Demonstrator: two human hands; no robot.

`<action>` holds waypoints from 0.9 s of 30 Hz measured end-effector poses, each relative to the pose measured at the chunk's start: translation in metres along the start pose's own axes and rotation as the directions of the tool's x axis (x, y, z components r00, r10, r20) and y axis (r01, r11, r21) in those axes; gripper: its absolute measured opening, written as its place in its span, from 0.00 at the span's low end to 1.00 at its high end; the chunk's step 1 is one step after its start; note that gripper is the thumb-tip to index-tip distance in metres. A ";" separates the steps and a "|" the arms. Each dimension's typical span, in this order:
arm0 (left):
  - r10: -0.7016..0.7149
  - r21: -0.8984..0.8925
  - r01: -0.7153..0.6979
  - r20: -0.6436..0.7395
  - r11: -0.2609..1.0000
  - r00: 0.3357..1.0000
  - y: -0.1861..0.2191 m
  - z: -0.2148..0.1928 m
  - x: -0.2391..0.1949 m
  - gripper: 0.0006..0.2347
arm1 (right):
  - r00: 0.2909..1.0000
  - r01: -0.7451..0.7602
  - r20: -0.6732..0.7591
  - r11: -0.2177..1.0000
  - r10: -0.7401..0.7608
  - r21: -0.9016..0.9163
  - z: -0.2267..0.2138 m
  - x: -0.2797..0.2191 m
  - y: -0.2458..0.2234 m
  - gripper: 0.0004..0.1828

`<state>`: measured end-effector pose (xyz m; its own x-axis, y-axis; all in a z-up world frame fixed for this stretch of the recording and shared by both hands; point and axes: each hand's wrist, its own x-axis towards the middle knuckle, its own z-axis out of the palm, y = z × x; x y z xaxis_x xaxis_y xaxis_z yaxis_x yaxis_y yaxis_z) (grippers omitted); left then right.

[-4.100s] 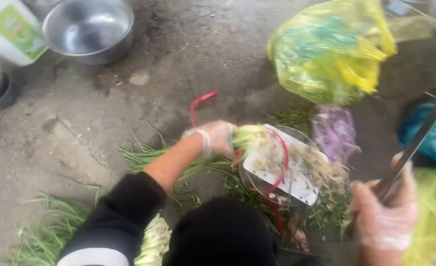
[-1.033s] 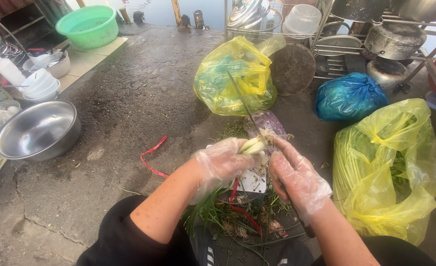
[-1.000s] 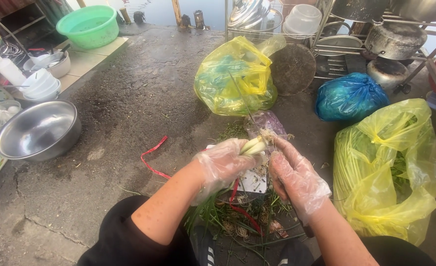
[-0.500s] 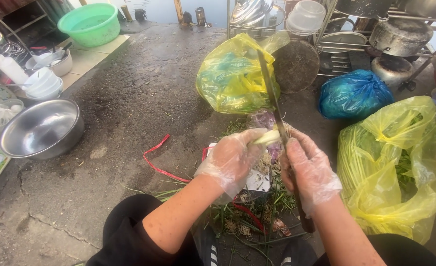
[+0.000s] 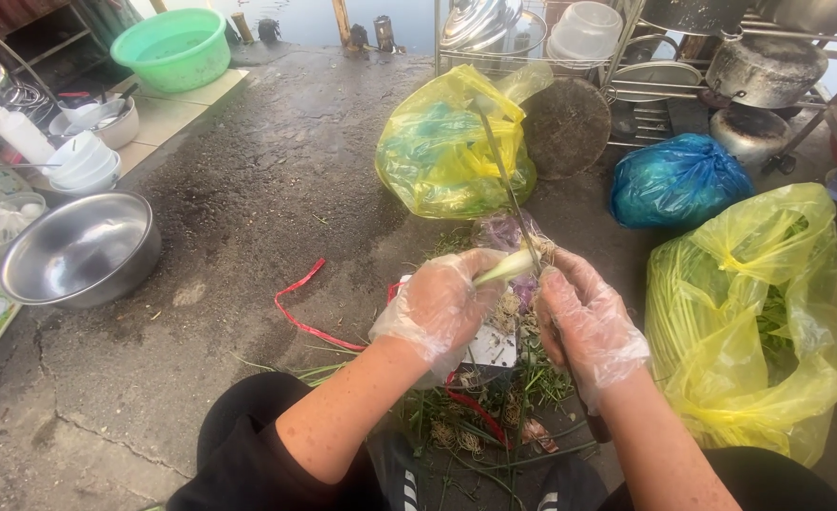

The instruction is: The person sits on the ground and trims the root ends of green onions using a large knife. They gather the trimmed onions into a neat bunch, align the stems, and hold them together while continuing to trim additional stalks.

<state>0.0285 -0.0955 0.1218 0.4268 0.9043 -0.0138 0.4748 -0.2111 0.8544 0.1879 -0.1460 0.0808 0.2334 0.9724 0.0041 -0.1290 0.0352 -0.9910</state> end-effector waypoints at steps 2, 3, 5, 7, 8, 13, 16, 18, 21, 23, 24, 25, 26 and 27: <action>0.001 -0.021 -0.001 0.008 1.000 1.000 -0.001 0.000 0.000 0.11 | 1.000 -0.010 -0.013 1.000 0.010 -0.008 -0.001 0.001 0.001 0.28; 0.002 -0.043 -0.001 0.015 0.999 1.000 -0.002 0.000 0.000 0.10 | 1.000 -0.012 -0.024 1.000 0.012 -0.014 -0.002 0.002 0.002 0.25; 0.002 -0.064 -0.001 0.021 0.998 1.000 -0.003 -0.002 0.000 0.10 | 0.999 -0.014 -0.036 1.000 0.013 -0.019 0.000 0.003 0.000 0.23; 0.000 -0.108 0.003 0.030 0.994 1.000 -0.004 -0.003 0.000 0.09 | 0.998 -0.036 -0.047 0.999 0.035 -0.023 0.004 0.002 -0.005 0.22; -0.001 -0.108 0.004 0.031 0.994 1.000 -0.005 -0.003 -0.001 0.09 | 0.998 -0.037 -0.048 0.999 0.036 -0.023 0.005 0.002 -0.005 0.22; -0.007 -0.197 0.018 0.052 0.980 0.999 -0.006 -0.002 0.000 0.08 | 0.995 -0.058 -0.082 0.997 0.053 -0.057 0.009 0.002 -0.005 0.18; -0.010 -0.238 0.024 0.061 0.971 0.998 -0.007 -0.003 -0.001 0.08 | 0.980 -0.146 -0.152 0.983 0.128 -0.113 0.016 -0.003 -0.017 0.15; -0.013 -0.226 0.043 0.132 0.973 0.991 0.002 -0.009 -0.007 0.08 | 0.962 -0.209 -0.200 0.972 0.186 -0.106 0.016 0.001 -0.015 0.17; -0.044 -0.217 0.087 0.195 0.972 0.980 0.017 -0.015 -0.014 0.08 | 0.933 -0.254 -0.284 0.964 0.221 -0.082 -0.004 0.017 0.002 0.19; -0.070 -0.227 0.112 0.187 0.967 0.980 0.022 -0.015 -0.014 0.09 | 0.925 -0.237 -0.321 0.969 0.202 -0.074 -0.011 0.015 -0.003 0.20; -0.121 -0.175 0.151 0.172 0.973 0.978 0.022 -0.017 -0.011 0.10 | 0.909 -0.285 -0.337 0.955 0.243 -0.081 -0.006 0.010 -0.015 0.21; -0.171 -0.123 0.190 0.156 0.974 0.973 0.022 -0.019 -0.009 0.12 | 0.891 -0.333 -0.353 0.939 0.284 -0.087 0.000 0.004 -0.027 0.24; -0.175 -0.125 0.195 0.154 0.973 0.972 0.014 -0.019 -0.004 0.12 | 0.892 -0.337 -0.350 0.937 0.287 -0.088 0.000 0.003 -0.028 0.24; -0.188 -0.121 0.201 0.108 0.972 0.976 0.006 -0.019 0.001 0.12 | 0.912 -0.306 -0.316 0.947 0.262 -0.095 0.001 0.003 -0.027 0.25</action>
<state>0.0175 -0.0891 0.1368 0.4107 0.8821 -0.2305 0.4543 0.0212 0.8906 0.1915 -0.1443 0.1081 0.4833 0.8230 -0.2984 -0.1016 -0.2858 -0.9529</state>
